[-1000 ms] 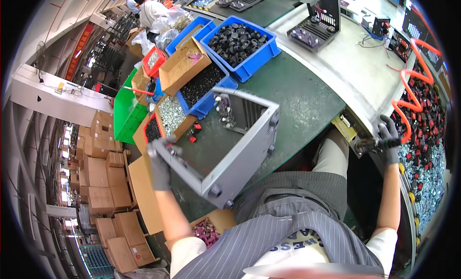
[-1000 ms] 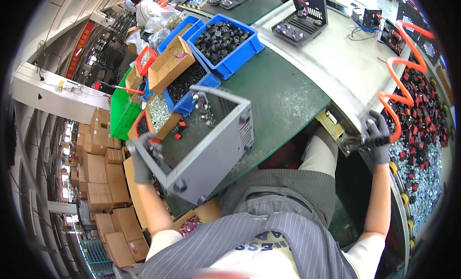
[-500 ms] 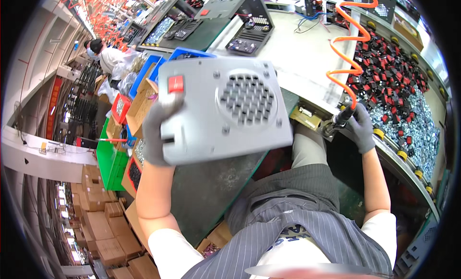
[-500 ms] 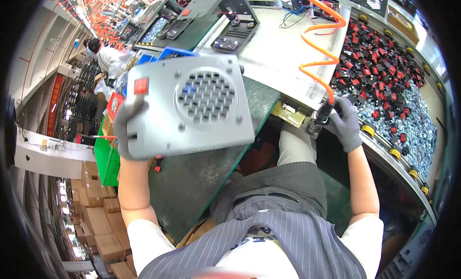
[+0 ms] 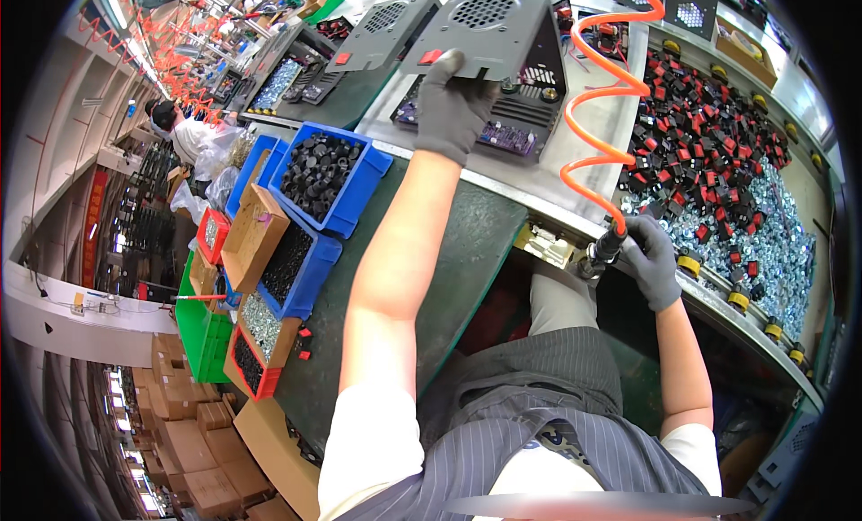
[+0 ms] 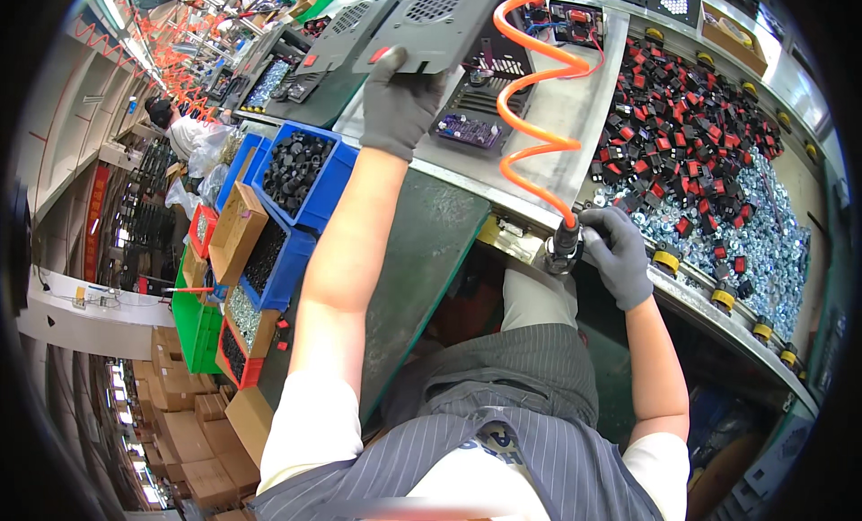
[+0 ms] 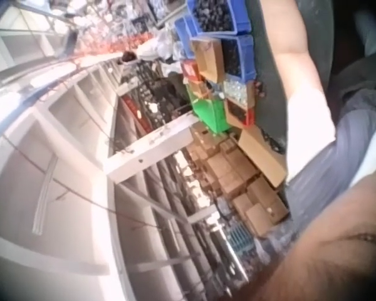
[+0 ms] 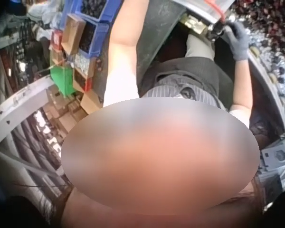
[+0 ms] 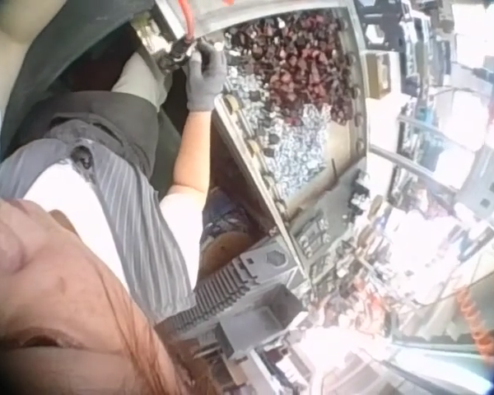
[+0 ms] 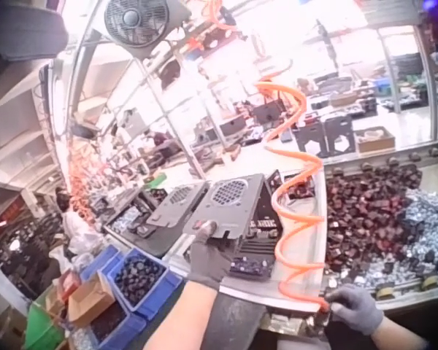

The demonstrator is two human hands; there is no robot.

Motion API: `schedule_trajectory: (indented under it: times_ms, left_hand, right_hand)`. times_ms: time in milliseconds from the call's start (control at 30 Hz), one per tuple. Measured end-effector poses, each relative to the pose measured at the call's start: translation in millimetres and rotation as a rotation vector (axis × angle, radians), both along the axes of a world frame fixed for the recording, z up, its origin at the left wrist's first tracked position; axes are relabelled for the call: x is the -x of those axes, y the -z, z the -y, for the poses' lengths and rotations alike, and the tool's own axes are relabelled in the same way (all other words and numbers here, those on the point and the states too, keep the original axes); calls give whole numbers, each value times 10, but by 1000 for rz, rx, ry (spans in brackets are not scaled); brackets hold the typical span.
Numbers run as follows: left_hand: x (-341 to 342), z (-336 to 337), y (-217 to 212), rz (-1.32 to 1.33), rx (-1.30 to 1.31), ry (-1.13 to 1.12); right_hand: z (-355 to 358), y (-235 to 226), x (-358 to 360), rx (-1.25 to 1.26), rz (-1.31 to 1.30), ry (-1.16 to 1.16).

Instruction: The recorder assembles and fastens components of a metal electronic housing using a pneumatic screwdriver.

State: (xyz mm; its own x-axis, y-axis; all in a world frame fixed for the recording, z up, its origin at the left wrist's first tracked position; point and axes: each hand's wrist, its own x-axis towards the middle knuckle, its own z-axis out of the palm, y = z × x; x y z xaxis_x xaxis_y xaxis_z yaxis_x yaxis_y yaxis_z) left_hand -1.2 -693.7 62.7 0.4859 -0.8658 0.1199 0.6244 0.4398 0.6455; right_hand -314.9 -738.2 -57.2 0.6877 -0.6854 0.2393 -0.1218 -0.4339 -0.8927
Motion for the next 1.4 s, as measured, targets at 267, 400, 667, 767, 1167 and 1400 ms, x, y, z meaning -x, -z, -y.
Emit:
schedule_trajectory:
  times_ms: [267, 400, 667, 767, 1167, 1400]
  left_hand:
    - [762, -13, 1236, 1234, -212, 46]
    - [1398, 344, 1180, 1807, -384, 153]
    - [1261, 551, 1525, 2113, -551, 1]
    - [1144, 534, 1555, 2113, -531, -51]
    - [-232, 190, 1737, 2009, -912, -205]
    - [-630, 8, 1459, 1860, -1360, -546]
  right_hand:
    - [-11, 10, -26, 33, -18, 38]
    - [10, 87, -32, 207, -16, 89]
    - [38, 57, 1, 44, -72, 50]
    - [61, 39, 94, -38, -3, -35]
    - [610, 107, 739, 46, -307, 153]
    - [1060, 270, 887, 327, -664, 85]
